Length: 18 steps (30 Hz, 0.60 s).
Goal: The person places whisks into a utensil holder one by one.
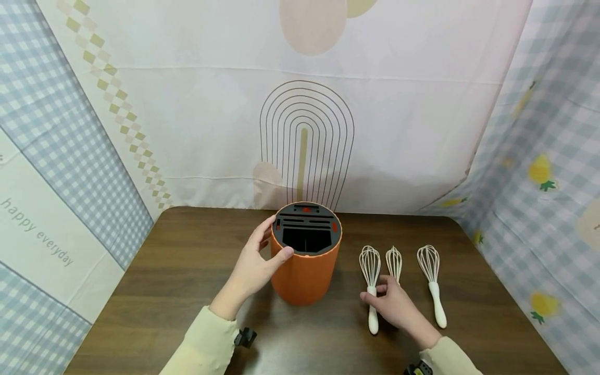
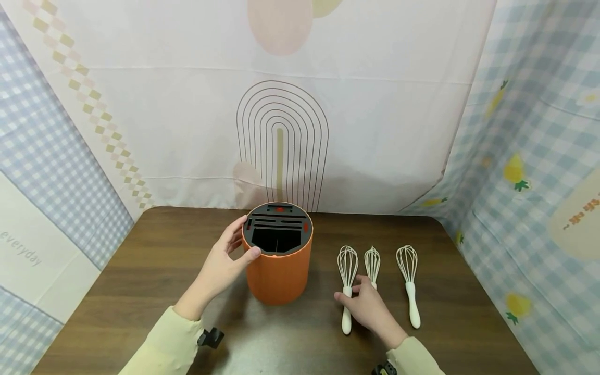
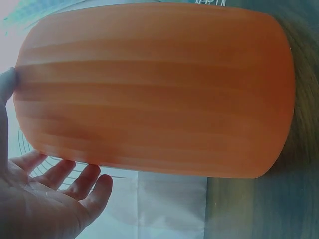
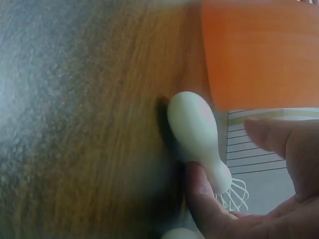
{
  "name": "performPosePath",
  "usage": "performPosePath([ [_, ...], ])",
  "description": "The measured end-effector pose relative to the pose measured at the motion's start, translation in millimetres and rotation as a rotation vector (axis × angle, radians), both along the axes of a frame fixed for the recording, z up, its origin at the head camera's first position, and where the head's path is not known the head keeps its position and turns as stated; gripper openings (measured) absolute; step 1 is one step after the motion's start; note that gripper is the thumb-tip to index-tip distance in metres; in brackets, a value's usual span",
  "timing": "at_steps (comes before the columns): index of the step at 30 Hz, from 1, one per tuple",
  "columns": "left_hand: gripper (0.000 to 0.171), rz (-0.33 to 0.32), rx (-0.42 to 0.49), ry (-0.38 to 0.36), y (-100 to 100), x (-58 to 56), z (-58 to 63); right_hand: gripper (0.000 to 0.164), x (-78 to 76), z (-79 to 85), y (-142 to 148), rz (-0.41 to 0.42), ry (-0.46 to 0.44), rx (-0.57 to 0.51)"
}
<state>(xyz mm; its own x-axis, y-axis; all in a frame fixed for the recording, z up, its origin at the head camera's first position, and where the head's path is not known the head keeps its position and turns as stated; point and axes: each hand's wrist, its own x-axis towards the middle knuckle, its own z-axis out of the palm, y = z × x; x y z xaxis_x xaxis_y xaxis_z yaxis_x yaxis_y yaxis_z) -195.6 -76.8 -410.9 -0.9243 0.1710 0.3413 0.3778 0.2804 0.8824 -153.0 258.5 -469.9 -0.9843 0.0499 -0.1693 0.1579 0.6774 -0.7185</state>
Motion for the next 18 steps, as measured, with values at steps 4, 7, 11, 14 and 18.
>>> performPosePath([
  [4,0.075,0.008,0.001,0.000,0.2,-1.1,-2.3,0.071,-0.8,-2.7,-0.6,0.004,0.015,-0.002],
  [7,0.075,0.010,0.003,0.006,0.0,-1.7,-3.1,0.064,-1.8,-5.1,-1.1,-0.002,0.012,-0.005],
  [11,0.075,0.007,0.005,0.011,-0.1,-2.1,-3.1,0.058,-3.1,-7.1,-2.0,-0.007,0.007,0.001],
  [14,0.075,0.009,-0.005,0.005,0.2,-1.4,-2.9,0.055,-3.2,-7.6,-2.5,-0.008,0.010,0.011],
  [18,0.075,0.014,-0.031,-0.004,1.7,0.4,-2.8,0.053,-2.5,-7.8,-2.5,-0.013,0.016,0.004],
])
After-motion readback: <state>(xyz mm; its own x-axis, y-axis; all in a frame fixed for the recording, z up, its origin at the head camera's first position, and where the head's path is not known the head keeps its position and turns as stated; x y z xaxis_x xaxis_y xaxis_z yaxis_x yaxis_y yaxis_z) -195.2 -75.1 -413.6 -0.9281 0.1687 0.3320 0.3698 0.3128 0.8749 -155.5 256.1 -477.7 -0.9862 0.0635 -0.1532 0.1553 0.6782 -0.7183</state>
